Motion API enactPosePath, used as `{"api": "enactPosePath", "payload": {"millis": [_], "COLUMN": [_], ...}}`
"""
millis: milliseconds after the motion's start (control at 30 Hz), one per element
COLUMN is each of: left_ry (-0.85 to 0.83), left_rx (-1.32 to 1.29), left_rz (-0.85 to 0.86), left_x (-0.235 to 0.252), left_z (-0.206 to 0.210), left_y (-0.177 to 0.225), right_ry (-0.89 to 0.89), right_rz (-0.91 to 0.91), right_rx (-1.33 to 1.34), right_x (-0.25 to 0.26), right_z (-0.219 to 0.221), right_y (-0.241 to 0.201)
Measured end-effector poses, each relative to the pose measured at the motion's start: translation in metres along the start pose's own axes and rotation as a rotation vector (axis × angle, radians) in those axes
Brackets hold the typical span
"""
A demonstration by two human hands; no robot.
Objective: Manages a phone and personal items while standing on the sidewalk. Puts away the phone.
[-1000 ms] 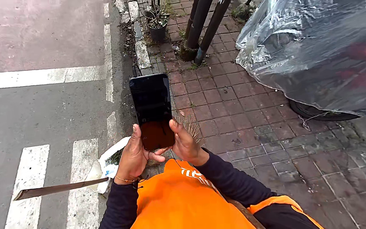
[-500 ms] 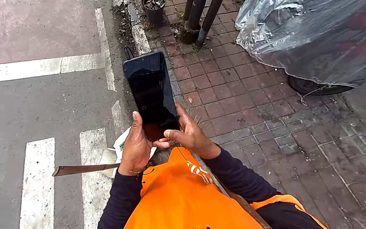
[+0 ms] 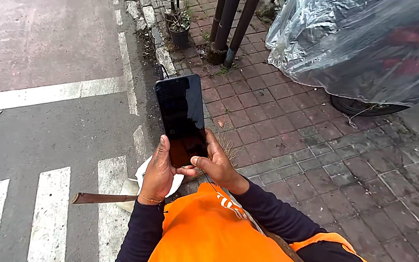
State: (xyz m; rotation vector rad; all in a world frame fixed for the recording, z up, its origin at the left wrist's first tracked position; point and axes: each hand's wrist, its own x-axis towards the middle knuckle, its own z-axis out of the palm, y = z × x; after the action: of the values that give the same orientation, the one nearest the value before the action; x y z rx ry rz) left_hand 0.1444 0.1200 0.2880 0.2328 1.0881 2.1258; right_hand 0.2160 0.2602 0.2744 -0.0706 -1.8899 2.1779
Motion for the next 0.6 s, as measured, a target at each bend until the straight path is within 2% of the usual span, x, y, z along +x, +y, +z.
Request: {"api": "enactPosePath", "payload": {"millis": [200,400,600], "left_ry": [0.014,0.041,0.026], "left_rx": [0.019,0.039,0.061], "left_rz": [0.015,0.025,0.048], "left_x": [0.0,-0.005,-0.003], "left_z": [0.005,0.009,0.007], "left_y": [-0.008,-0.01,-0.01], "right_ry": [0.004,0.101,0.053], "right_rz": [-0.082,-0.137,-0.143], "right_rx": [-0.094,-0.421,-0.419], "right_x": [-0.008,-0.009,-0.009], "right_z": [-0.01,-0.019,-0.025], "right_y": [0.004,0.003,0.0]}}
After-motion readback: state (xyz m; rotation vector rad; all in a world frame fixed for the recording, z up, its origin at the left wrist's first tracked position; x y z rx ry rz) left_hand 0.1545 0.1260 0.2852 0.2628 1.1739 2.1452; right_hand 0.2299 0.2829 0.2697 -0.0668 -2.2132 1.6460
